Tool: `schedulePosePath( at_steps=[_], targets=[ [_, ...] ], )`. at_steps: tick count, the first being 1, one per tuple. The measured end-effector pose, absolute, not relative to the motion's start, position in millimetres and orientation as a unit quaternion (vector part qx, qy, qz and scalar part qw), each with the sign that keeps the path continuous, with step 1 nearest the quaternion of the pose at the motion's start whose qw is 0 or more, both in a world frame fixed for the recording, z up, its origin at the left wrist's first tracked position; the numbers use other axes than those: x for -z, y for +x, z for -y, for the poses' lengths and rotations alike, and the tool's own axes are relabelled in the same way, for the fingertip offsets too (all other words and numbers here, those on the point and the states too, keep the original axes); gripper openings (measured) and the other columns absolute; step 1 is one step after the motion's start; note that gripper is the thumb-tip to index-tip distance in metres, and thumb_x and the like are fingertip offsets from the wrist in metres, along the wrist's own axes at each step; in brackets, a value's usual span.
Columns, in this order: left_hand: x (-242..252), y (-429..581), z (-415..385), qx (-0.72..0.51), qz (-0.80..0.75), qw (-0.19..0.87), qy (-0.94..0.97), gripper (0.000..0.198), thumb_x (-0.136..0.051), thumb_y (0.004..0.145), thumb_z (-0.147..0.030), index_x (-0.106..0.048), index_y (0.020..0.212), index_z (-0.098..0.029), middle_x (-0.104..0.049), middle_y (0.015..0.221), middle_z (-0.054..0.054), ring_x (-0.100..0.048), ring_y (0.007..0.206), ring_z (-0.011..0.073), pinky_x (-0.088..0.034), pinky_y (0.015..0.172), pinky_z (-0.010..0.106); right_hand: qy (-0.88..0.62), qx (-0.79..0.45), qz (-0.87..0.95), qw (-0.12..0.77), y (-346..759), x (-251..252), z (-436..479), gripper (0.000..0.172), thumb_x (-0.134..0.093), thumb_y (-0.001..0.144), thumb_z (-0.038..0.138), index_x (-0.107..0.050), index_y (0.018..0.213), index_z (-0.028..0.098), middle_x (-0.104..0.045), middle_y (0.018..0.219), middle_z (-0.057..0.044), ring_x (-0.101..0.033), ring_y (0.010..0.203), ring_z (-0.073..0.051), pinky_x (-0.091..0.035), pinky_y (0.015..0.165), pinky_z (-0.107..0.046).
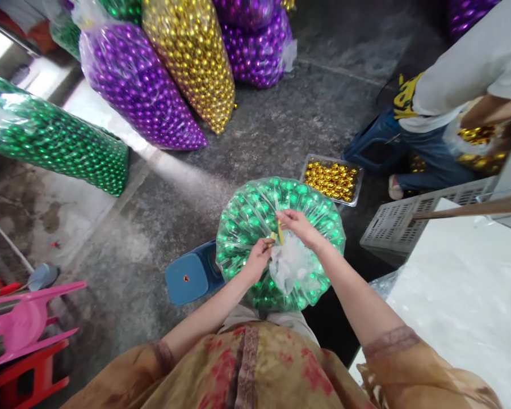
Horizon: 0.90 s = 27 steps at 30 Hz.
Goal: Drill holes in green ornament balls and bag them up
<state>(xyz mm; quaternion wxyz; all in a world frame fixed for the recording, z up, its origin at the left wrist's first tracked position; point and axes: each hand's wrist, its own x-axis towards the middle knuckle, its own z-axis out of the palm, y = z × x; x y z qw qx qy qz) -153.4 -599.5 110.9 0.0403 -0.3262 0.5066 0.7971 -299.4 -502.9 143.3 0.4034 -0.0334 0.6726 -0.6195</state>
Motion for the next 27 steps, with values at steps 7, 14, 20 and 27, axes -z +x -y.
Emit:
schedulePosePath(
  at_steps=[7,14,20,27],
  targets=[
    [-88.9,-157.5,593.1,-0.756,-0.586,0.024,-0.291,0.005,-0.061,0.07,-0.02,-0.058,0.069,-0.016,-0.059,0.069,0.001,-0.053,0.073,0.0165,-0.041,0.074,0.03,-0.283,0.484,-0.736,0.379,-265.0,-144.8,528.3,0.047,-0.036,0.095,0.054,-0.065,0.087,0.018,-0.062,0.091,-0.006,-0.058,0.088,-0.017,-0.046,0.085,-0.031],
    [-89.0,-147.8,592.6,-0.725,-0.625,0.008,-0.289,0.016,-0.063,0.075,-0.028,-0.055,0.066,-0.018,-0.053,0.065,-0.001,-0.048,0.067,0.0147,-0.037,0.066,0.027,-0.392,0.295,-0.797,0.352,-254.0,-120.8,486.1,0.034,-0.034,0.096,0.025,-0.066,0.103,0.015,-0.062,0.095,-0.01,-0.058,0.093,-0.02,-0.047,0.087,-0.034],
    [-95.6,-144.9,595.1,-0.71,-0.637,0.021,-0.298,0.013,-0.062,0.078,-0.027,-0.059,0.069,-0.019,-0.062,0.07,0.002,-0.057,0.075,0.0181,-0.04,0.076,0.03,-0.445,0.197,-0.806,0.337,-260.3,-123.6,474.4,0.026,-0.041,0.09,0.016,-0.066,0.083,0.017,-0.059,0.087,-0.007,-0.056,0.086,-0.017,-0.046,0.081,-0.029],
    [-86.8,-156.2,601.4,-0.716,-0.595,0.066,-0.359,0.02,-0.071,0.066,-0.031,-0.059,0.062,-0.017,-0.06,0.058,0.0,-0.053,0.059,0.0149,-0.039,0.061,0.027,-0.378,0.313,-0.819,0.296,-259.4,-149.4,454.3,0.024,-0.038,0.092,0.017,-0.058,0.08,0.017,-0.053,0.092,-0.009,-0.054,0.088,-0.018,-0.048,0.082,-0.031]
  ],
)
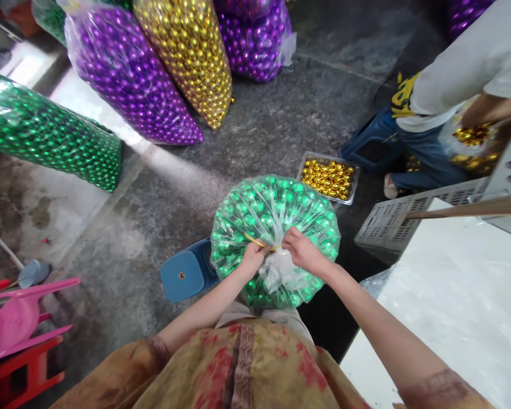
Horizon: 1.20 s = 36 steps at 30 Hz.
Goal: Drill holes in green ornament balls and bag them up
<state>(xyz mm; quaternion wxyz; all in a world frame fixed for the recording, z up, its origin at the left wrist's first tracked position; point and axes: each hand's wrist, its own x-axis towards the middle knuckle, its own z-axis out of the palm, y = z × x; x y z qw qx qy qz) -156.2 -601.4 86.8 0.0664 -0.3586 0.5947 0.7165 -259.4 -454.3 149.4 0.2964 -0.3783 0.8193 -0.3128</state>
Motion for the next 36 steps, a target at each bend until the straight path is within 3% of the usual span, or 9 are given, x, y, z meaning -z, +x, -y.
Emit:
schedulePosePath(
  at_steps=[4,8,12,15,17,21,23,32,36],
  targets=[
    [-92.1,-159.3,602.8,-0.735,-0.569,0.081,-0.359,0.029,-0.077,0.057,-0.037,-0.059,0.063,-0.016,-0.059,0.058,0.0,-0.053,0.057,0.0136,-0.04,0.059,0.027,-0.475,0.255,-0.775,0.328,-239.2,-163.6,448.3,0.019,-0.044,0.087,0.012,-0.058,0.076,0.018,-0.055,0.105,-0.011,-0.052,0.095,-0.02,-0.046,0.083,-0.033],
    [-95.6,-156.8,601.6,-0.737,-0.578,0.074,-0.342,0.032,-0.078,0.054,-0.033,-0.051,0.057,-0.017,-0.055,0.058,-0.001,-0.048,0.055,0.0108,-0.038,0.056,0.024,-0.485,0.193,-0.777,0.353,-233.9,-163.8,442.5,0.018,-0.045,0.08,0.007,-0.059,0.073,0.017,-0.06,0.103,-0.011,-0.053,0.09,-0.02,-0.045,0.08,-0.034],
    [-98.3,-152.9,600.1,-0.725,-0.63,0.047,-0.275,0.023,-0.066,0.064,-0.023,-0.047,0.054,-0.017,-0.057,0.064,0.001,-0.053,0.064,0.0135,-0.04,0.062,0.025,-0.402,0.276,-0.779,0.393,-244.4,-155.9,443.3,0.02,-0.042,0.087,0.022,-0.057,0.074,0.019,-0.063,0.09,-0.008,-0.058,0.081,-0.019,-0.046,0.079,-0.033],
    [-102.5,-150.5,601.3,-0.685,-0.705,0.023,-0.181,0.02,-0.056,0.071,-0.014,-0.049,0.053,-0.017,-0.056,0.065,0.002,-0.053,0.068,0.0153,-0.039,0.063,0.026,-0.287,0.326,-0.797,0.419,-246.9,-140.5,450.4,0.032,-0.031,0.093,0.036,-0.06,0.091,0.021,-0.065,0.074,-0.004,-0.06,0.068,-0.019,-0.048,0.07,-0.032],
    [-100.0,-149.3,603.2,-0.549,-0.836,0.009,-0.011,0.015,-0.052,0.076,-0.011,-0.054,0.064,-0.018,-0.061,0.074,0.003,-0.056,0.07,0.0163,-0.038,0.062,0.026,-0.272,0.331,-0.803,0.415,-245.3,-126.0,456.6,0.033,-0.035,0.088,0.035,-0.062,0.102,0.021,-0.068,0.074,-0.006,-0.064,0.067,-0.022,-0.05,0.069,-0.035],
    [-81.0,-148.3,608.9,-0.286,-0.939,-0.08,0.171,0.009,-0.062,0.074,-0.013,-0.056,0.076,-0.02,-0.066,0.083,0.005,-0.061,0.071,0.0186,-0.04,0.055,0.026,-0.296,0.397,-0.76,0.422,-243.5,-103.4,466.3,0.037,-0.041,0.081,0.032,-0.068,0.104,0.023,-0.073,0.101,-0.011,-0.068,0.1,-0.028,-0.051,0.09,-0.041],
    [-73.8,-147.7,610.6,-0.185,-0.953,-0.135,0.199,0.011,-0.064,0.076,-0.018,-0.055,0.081,-0.021,-0.065,0.081,0.005,-0.062,0.066,0.0173,-0.042,0.053,0.026,-0.299,0.414,-0.742,0.434,-244.2,-101.2,467.6,0.037,-0.041,0.081,0.034,-0.071,0.102,0.025,-0.073,0.105,-0.011,-0.067,0.104,-0.029,-0.051,0.093,-0.043],
    [-72.7,-147.5,610.7,-0.096,-0.962,-0.242,0.08,0.015,-0.064,0.075,-0.021,-0.049,0.073,-0.021,-0.058,0.069,0.002,-0.054,0.05,0.0138,-0.04,0.042,0.025,-0.307,0.396,-0.74,0.449,-248.3,-96.5,462.6,0.039,-0.039,0.084,0.046,-0.074,0.096,0.036,-0.075,0.099,-0.006,-0.071,0.091,-0.031,-0.055,0.085,-0.045],
    [-55.2,-143.0,603.8,-0.046,-0.959,-0.275,0.045,0.015,-0.064,0.072,-0.023,-0.048,0.072,-0.021,-0.062,0.075,0.002,-0.055,0.051,0.014,-0.04,0.041,0.024,-0.29,0.422,-0.745,0.428,-245.8,-81.2,453.3,0.038,-0.046,0.082,0.045,-0.076,0.097,0.027,-0.076,0.1,-0.007,-0.071,0.094,-0.027,-0.056,0.086,-0.032]
  ],
)
